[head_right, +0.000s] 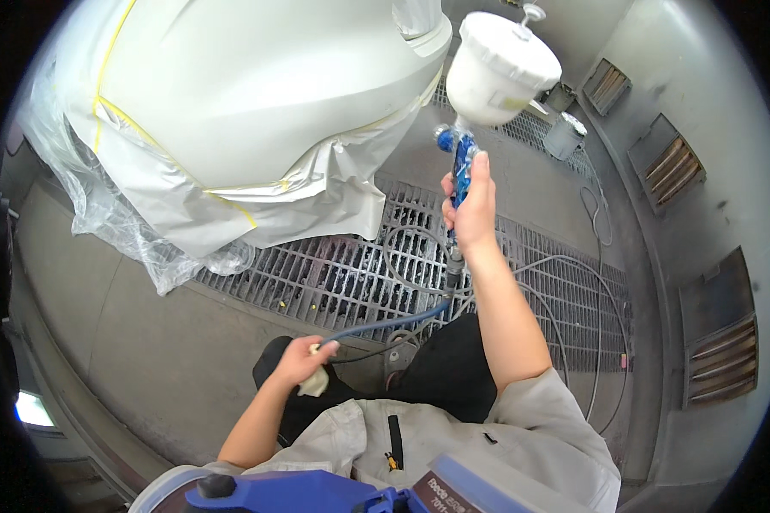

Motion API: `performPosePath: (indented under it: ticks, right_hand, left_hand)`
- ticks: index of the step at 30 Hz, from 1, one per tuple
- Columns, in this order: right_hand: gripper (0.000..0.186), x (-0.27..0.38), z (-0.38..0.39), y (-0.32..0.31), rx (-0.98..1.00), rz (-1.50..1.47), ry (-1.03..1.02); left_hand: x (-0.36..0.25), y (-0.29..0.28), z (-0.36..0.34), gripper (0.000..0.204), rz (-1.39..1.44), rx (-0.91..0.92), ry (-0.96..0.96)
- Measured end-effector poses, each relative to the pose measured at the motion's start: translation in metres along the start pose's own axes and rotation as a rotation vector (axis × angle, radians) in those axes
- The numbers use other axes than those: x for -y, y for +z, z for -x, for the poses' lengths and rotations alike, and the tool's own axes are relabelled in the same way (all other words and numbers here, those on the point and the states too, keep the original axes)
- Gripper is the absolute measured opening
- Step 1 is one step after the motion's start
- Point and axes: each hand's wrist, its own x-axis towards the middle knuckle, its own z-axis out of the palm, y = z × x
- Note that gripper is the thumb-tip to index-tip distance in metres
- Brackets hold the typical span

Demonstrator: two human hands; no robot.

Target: The person uses a spray gun to apply white paint to the rear bumper of a car in a paint booth. They move the spray gun in smooth, overlapping strokes across the surface, occasionally pausing to wipe the nozzle with a cloth.

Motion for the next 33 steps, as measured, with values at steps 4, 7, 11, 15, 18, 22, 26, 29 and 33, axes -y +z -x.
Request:
performPosePath:
  ticks: [4, 7, 11, 15, 18, 22, 26, 29, 33]
  right_hand:
    - [0.077, -0.023, 0.011, -0.01, 0.16, -0.237, 0.25]
    - [0.075, -0.027, 0.005, -0.02, 0.514, -0.614, 0.483]
    - [0.073, -0.035, -0.021, -0.019, 0.289, -0.414, 0.29]
    - [0.077, -0.031, -0.035, -0.004, 0.128, -0.432, 0.186]
    - [0.086, -0.011, -0.03, 0.013, 0.241, -0.752, 0.332]
    - [0.09, 0.027, -0.023, 0.036, 0.314, -0.745, 0.46]
    - [0.088, 0.084, -0.017, 0.045, 0.363, -0.714, 0.583]
    - [0.087, 0.137, -0.017, 0.046, 0.4, -0.664, 0.604]
    - [0.086, 0.211, -0.034, 0.052, 0.421, -0.667, 0.662]
  left_hand:
    - [-0.028, -0.03, 0.007, 0.045, -0.074, -0.045, -0.141]
    - [-0.038, -0.031, 0.0, 0.045, -0.304, 0.055, -0.15]
    - [-0.057, -0.022, -0.03, 0.037, -0.59, 0.205, -0.052]
    - [-0.128, -0.003, -0.065, 0.021, -0.5, -0.003, 0.247]
    - [-0.194, 0.02, -0.082, 0.03, 0.271, -0.034, 0.126]
    - [-0.259, 0.021, -0.067, 0.028, 0.686, 0.058, -0.162]
    - [-0.314, 0.027, -0.035, 0.023, 0.784, 0.01, -0.333]
    - [-0.36, 0.031, -0.011, 0.022, 0.934, -0.025, -0.363]
    - [-0.429, 0.012, 0.006, 0.021, 0.999, -0.016, -0.385]
